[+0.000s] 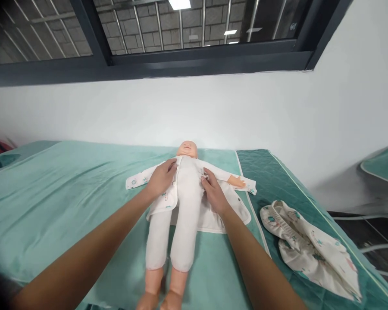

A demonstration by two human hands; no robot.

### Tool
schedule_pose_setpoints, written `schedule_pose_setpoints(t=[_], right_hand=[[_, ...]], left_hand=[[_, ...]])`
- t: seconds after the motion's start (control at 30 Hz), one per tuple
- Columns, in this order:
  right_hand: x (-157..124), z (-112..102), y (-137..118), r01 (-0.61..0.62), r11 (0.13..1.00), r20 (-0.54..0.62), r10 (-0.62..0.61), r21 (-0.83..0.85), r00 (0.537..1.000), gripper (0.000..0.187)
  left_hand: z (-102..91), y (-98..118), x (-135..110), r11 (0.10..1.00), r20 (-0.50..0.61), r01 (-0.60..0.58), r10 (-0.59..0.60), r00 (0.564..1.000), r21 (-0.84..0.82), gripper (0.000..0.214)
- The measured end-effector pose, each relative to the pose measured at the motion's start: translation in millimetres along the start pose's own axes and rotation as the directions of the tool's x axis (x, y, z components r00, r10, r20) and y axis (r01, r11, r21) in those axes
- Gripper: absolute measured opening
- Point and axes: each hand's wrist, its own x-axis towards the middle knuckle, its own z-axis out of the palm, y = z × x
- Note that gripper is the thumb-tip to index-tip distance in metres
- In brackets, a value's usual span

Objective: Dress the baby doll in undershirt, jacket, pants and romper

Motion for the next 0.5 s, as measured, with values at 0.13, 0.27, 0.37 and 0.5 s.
schedule_pose_setpoints(t=[0.13, 0.27, 0.37, 0.5], right_hand=[[1, -2, 1, 0.055, 0.995, 0.105, -0.046, -0.085, 0.993, 0.071], [1, -2, -4, 0.115, 0.99, 0.168, -0.1, -0.085, 0.981, 0.075], [0, -1, -11, 0.182, 0.974, 0.189, -0.155, -0.136, 0.97, 0.069], [-5, -3, -16, 0.19, 0.959, 0.23, -0.141, -0.208, 0.963, 0.049]], left_hand=[[12.6, 15, 20, 0.985, 0.104, -0.149, 0.139, 0.985, 0.091, 0.038], [30.6, 44, 41, 0.923, 0.119, -0.265, 0.241, 0.963, 0.278, 0.029], [56.6, 71, 50, 0.831, 0.242, -0.423, 0.355, 0.903, 0.361, 0.022], [98.2, 98, 61, 0.798, 0.548, -0.544, 0.343, 0.763, 0.258, 0.028]])
